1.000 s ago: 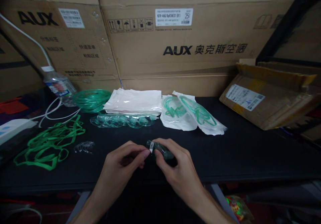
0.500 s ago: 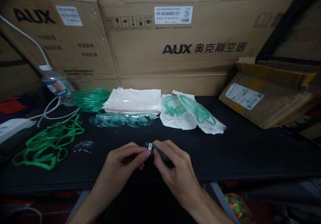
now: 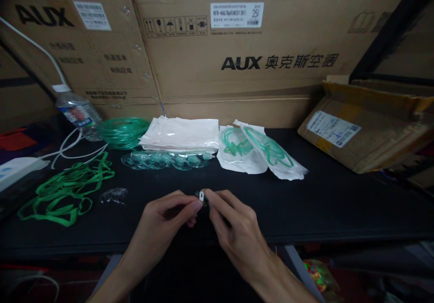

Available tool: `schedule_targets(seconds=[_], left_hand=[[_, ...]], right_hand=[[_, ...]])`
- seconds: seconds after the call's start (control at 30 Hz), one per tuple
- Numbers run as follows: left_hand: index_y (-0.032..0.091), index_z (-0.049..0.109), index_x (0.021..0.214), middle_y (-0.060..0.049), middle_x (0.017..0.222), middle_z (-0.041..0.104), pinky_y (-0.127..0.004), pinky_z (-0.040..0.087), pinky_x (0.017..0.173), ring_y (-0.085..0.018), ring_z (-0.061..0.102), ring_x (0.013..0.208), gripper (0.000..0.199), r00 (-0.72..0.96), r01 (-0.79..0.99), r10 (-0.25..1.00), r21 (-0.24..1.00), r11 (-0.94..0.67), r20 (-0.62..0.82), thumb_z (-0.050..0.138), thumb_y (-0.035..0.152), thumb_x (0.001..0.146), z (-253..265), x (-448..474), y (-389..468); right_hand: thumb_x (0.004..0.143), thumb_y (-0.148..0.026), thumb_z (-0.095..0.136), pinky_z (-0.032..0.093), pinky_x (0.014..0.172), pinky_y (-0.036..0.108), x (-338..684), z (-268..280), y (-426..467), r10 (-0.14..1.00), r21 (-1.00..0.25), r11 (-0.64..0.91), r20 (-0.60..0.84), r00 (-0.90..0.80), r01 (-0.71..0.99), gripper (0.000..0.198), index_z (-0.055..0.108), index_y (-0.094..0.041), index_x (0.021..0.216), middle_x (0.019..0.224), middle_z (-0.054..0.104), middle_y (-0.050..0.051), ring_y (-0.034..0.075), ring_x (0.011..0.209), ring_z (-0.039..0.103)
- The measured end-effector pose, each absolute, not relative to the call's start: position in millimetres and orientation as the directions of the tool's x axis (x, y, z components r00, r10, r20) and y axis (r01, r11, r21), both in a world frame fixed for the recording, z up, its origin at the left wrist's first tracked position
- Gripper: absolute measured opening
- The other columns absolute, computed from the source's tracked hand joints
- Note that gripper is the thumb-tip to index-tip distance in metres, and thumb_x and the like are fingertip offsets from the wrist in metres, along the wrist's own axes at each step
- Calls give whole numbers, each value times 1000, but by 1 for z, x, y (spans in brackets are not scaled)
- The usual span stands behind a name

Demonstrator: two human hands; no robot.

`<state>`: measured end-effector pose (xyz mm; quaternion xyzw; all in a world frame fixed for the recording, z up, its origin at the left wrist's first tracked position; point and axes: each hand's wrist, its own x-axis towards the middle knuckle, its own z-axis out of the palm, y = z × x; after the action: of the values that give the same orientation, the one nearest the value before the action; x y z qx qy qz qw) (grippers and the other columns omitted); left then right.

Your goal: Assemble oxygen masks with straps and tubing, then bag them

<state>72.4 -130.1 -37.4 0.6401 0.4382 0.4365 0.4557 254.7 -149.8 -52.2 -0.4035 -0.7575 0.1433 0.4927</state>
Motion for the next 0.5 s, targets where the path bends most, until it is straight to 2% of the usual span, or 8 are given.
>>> schedule_targets(seconds=[0.2, 0.37, 0.43, 0.5], left_hand=[[23, 80, 82, 3, 70, 64, -19, 47, 61, -10, 62, 64, 17, 254, 167, 951, 960, -225, 178, 71, 34, 93, -38, 71, -127], [23, 78, 85, 3, 70, 63, -20, 47, 58, -10, 61, 62, 17, 308, 213, 926, 933, -290, 217, 68, 32, 96, -40, 71, -127], [22, 75, 87, 3, 73, 62, -20, 47, 57, -10, 61, 63, 13, 285, 264, 919, 899, -348, 272, 68, 29, 96, -41, 72, -128], [21, 70, 91, 2, 82, 63, -20, 51, 58, -11, 62, 67, 4, 210, 329, 893, 831, -448, 398, 72, 25, 93, -41, 72, -129]], right_hand=[[97, -5, 54, 61, 81, 22, 252, -50, -151, 768, -609, 607, 615, -178, 510, 37, 71, -21, 126, 107, 75, 7, 17, 96, 76], [99, -12, 55, 60, 83, 24, 250, -48, -151, 836, -693, 514, 536, -115, 506, 28, 73, -20, 119, 102, 78, 8, 19, 98, 76], [99, -16, 56, 59, 87, 26, 251, -46, -151, 863, -726, 473, 495, -98, 500, 26, 74, -19, 118, 108, 79, 9, 20, 101, 76], [99, -19, 56, 58, 89, 27, 252, -42, -152, 889, -759, 430, 451, -83, 489, 24, 75, -18, 115, 109, 80, 9, 21, 101, 76]])
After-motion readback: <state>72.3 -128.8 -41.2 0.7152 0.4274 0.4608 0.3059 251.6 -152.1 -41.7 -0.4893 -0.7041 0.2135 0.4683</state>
